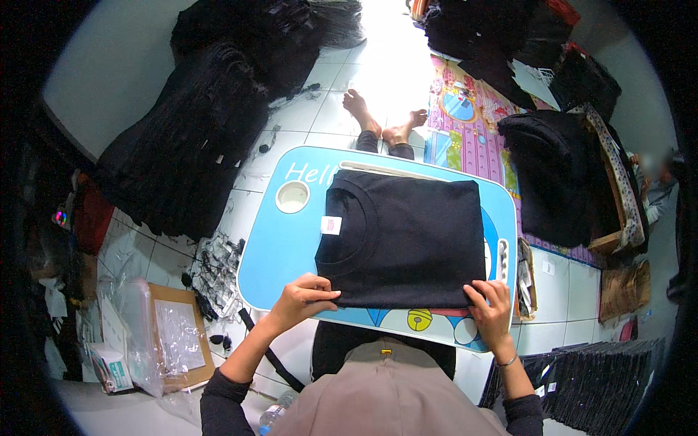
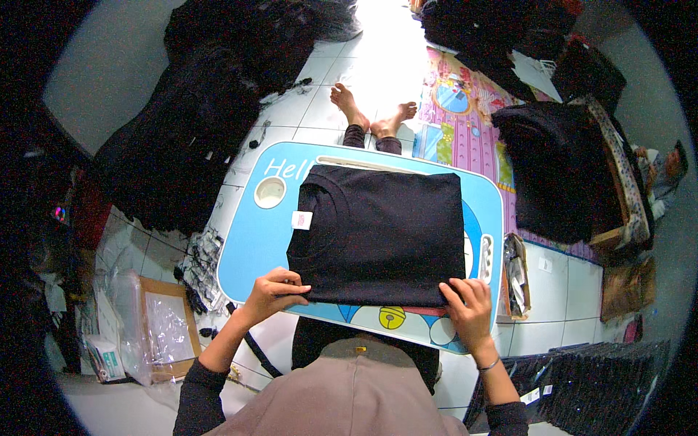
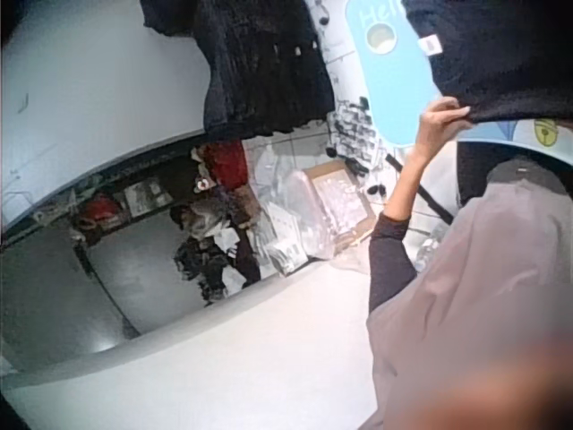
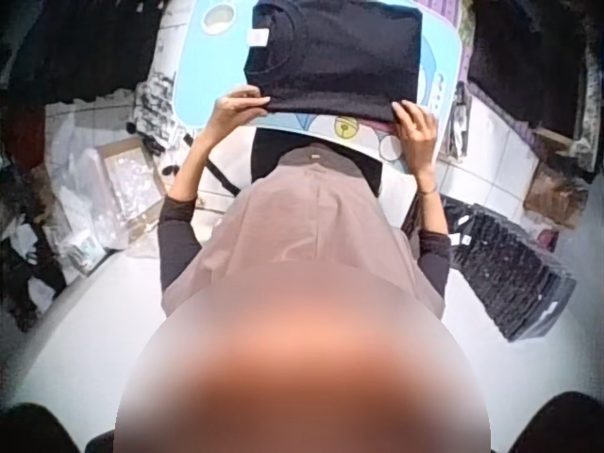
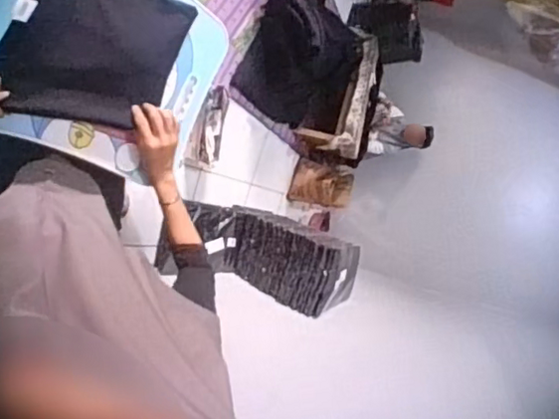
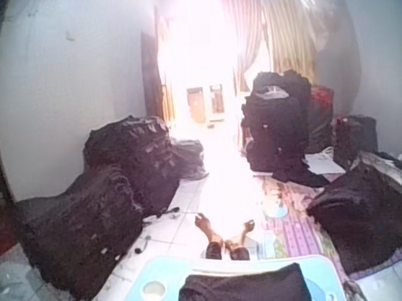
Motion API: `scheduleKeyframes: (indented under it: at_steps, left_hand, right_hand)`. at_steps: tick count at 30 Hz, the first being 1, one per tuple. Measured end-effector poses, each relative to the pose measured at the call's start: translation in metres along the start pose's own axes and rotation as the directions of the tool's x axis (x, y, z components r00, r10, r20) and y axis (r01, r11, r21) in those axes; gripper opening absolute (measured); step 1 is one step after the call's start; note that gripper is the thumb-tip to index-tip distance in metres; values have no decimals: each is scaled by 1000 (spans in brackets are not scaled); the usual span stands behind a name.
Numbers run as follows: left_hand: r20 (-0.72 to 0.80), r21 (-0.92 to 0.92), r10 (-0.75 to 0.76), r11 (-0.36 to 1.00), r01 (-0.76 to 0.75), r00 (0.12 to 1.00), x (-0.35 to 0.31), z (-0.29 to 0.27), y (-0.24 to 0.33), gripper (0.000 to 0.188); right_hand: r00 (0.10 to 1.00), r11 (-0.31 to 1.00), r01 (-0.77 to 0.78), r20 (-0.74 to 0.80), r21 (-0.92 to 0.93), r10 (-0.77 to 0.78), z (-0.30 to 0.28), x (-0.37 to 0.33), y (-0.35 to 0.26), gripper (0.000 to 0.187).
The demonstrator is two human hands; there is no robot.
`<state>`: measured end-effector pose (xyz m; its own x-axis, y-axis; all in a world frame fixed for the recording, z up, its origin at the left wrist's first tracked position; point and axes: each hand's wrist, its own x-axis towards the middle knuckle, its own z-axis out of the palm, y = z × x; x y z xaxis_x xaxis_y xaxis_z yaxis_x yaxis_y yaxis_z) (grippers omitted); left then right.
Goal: The person folds a black t-shirt on a small blue folding board, places it into a clear plastic bag, and sets the packaged item aside. The person repeats this process with additional shirts, folding each one and bagging it individually.
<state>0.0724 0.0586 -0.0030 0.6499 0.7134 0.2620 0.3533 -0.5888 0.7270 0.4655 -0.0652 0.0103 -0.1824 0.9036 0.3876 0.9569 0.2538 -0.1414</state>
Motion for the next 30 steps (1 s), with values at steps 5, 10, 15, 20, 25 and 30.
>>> scheduleKeyframes:
  at_steps: [5,10,15,20,25,30]
  left_hand:
    - [46,33,100,994,-101,994,11,-15,-7,27]
    - [218,477,318,790,-385,923,14,-18,6,17]
    - [136,461,397,786,-412,908,-4,5,11,28]
    - [100,536,338,774,-337,936,-8,2,4,27]
    - [177,314,157,927,-207,972,34,-32,27,15]
    - [-353,33,166,986,-166,921,143,-8,47,31]
  right_hand:
    - [992,993,-49,-109,104,60,-11,-2,4,46]
    - [983,978,-165,-65,125,174,-1,-11,3,38]
    - [979,993,-106,-169,49,113,8,-23,0,23]
    - [989,983,-138,-46,123,144,-12,-22,-14,18]
    - [900,924,-360,311,132,306,-52,11,-30,21]
    - [907,924,-325,-211,200,364,3,75,-42,66]
